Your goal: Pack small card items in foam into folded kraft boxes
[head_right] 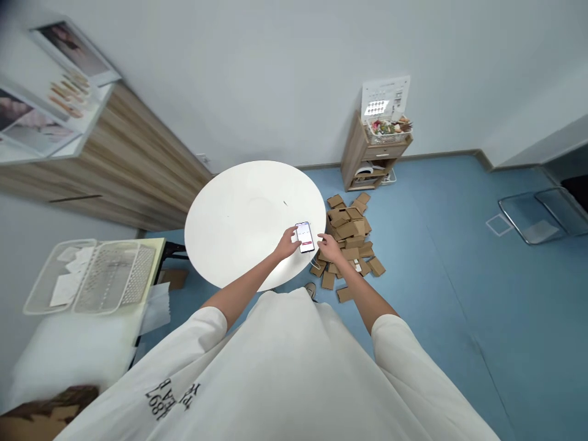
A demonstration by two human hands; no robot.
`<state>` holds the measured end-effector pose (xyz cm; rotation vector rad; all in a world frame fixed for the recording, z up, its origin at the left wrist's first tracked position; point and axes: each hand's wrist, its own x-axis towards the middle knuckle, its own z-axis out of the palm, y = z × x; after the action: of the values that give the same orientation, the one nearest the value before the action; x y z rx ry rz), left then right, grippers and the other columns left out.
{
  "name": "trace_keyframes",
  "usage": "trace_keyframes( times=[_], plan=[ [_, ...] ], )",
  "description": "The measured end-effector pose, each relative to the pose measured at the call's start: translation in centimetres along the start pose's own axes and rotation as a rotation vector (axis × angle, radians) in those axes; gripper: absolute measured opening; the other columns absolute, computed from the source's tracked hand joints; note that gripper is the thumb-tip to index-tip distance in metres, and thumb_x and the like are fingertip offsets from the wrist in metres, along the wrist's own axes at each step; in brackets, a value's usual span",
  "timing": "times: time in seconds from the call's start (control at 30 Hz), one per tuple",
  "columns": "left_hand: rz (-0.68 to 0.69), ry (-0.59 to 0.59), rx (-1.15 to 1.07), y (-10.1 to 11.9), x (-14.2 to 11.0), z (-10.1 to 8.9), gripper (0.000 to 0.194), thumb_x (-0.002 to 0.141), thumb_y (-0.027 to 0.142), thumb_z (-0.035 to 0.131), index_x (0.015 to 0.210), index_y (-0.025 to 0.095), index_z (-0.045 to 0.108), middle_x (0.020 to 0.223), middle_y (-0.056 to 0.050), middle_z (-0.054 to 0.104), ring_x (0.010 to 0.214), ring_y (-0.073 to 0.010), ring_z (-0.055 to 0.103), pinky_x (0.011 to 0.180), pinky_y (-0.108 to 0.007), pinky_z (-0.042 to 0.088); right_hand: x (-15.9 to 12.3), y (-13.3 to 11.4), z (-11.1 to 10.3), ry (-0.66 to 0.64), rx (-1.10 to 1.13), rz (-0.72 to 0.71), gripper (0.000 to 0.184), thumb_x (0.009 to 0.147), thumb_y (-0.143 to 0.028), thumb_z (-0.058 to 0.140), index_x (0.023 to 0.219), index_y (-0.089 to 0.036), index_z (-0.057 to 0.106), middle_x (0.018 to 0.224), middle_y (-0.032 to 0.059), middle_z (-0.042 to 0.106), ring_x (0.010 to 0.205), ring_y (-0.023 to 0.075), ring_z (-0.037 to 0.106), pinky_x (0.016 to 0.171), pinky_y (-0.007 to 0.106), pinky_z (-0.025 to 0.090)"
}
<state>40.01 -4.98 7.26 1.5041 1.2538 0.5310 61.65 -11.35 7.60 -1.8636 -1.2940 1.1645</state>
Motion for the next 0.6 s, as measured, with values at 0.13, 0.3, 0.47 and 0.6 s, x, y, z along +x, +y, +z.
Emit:
trace_keyframes(
  times=[0.13, 0.3, 0.47, 0.6],
  plan=[
    [-0.040, 0.087, -0.028, -2.1, -2.0, -3.8, 0.070, 0.084, 0.023, 0.066, 0.149, 0.024, 0.043, 0.159, -0.012, 0.035, 0.137, -0.0329, 0.047, 0.110, -0.046, 0.045, 1.0, -2.7, 3.4, -0.112, -0.003, -0.019, 0.048, 0.091, -0.036, 0.057, 0.137, -0.023, 0.061, 0.140, 0.0107, 0.059, 0.114, 0.0258, 0.064, 0.096, 0.040, 0.055],
    [-0.058, 0.202, -0.075, -4.6, -4.9, -9.3, 0.067, 0.084, 0.023, 0.065, 0.148, 0.026, 0.044, 0.157, -0.012, 0.037, 0.134, -0.0311, 0.050, 0.105, -0.043, 0.048, 1.9, -7.0, 8.6, -0.202, -0.074, -0.068, 0.047, 0.090, -0.035, 0.057, 0.135, -0.024, 0.062, 0.141, 0.0103, 0.059, 0.112, 0.0245, 0.064, 0.094, 0.039, 0.055],
    [-0.061, 0.271, -0.108, -7.6, -8.4, -15.5, 0.064, 0.086, 0.023, 0.063, 0.148, 0.026, 0.045, 0.157, -0.011, 0.038, 0.134, -0.0297, 0.050, 0.100, -0.039, 0.052, 1.9, -11.1, 15.1, -0.239, -0.121, -0.124, 0.046, 0.090, -0.035, 0.057, 0.134, -0.026, 0.063, 0.135, 0.0077, 0.063, 0.110, 0.0228, 0.065, 0.093, 0.038, 0.056],
    [-0.065, 0.302, -0.130, -10.6, -11.8, -20.8, 0.063, 0.087, 0.023, 0.063, 0.147, 0.026, 0.045, 0.157, -0.011, 0.038, 0.134, -0.0293, 0.051, 0.100, -0.039, 0.052, 0.8, -13.8, 21.5, -0.271, -0.109, -0.149, 0.044, 0.091, -0.035, 0.056, 0.134, -0.026, 0.062, 0.142, 0.0065, 0.060, 0.112, 0.0216, 0.065, 0.098, 0.039, 0.054]
  ],
)
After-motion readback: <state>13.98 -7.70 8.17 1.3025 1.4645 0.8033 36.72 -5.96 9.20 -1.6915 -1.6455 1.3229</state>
